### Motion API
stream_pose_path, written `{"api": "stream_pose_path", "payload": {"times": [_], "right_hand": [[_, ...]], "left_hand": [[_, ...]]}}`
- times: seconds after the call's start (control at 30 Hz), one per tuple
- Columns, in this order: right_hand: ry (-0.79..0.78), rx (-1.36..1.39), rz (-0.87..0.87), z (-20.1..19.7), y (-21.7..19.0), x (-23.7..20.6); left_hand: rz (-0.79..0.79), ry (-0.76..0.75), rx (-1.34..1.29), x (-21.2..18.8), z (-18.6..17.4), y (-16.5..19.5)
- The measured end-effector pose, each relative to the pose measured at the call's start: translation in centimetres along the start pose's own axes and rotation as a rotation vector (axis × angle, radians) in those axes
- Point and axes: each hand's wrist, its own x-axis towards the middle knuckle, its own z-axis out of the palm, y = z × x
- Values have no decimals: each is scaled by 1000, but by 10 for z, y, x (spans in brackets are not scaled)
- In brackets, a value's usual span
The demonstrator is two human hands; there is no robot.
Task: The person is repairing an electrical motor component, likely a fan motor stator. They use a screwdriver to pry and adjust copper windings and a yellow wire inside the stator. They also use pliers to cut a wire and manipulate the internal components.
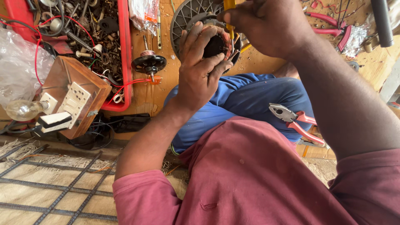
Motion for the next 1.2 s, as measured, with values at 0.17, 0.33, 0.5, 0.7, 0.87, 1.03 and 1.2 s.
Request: {"api": "stream_pose_path", "payload": {"times": [0.17, 0.33, 0.5, 0.7, 0.87, 1.03, 1.2], "right_hand": [[22, 102, -21, -1, 11, -6], [43, 18, 17, 1, 13, -2], [59, -153, 25, 5, 6, 6], [185, 6, 271, -13, -1, -6], [124, 129, 107, -14, 18, -49], [109, -74, -27, 16, 34, -74], [123, -322, -175, 33, 29, -77]], "left_hand": [[-7, -124, -9, 3, -14, 2], [-13, -121, -22, 3, -15, 4], [-36, -134, -35, 4, -18, 5], [-67, -146, -38, 7, -19, 7], [-79, -141, -38, 8, -19, 9], [-78, -132, -28, 9, -19, 10], [-76, -146, -19, 8, -19, 7]]}}
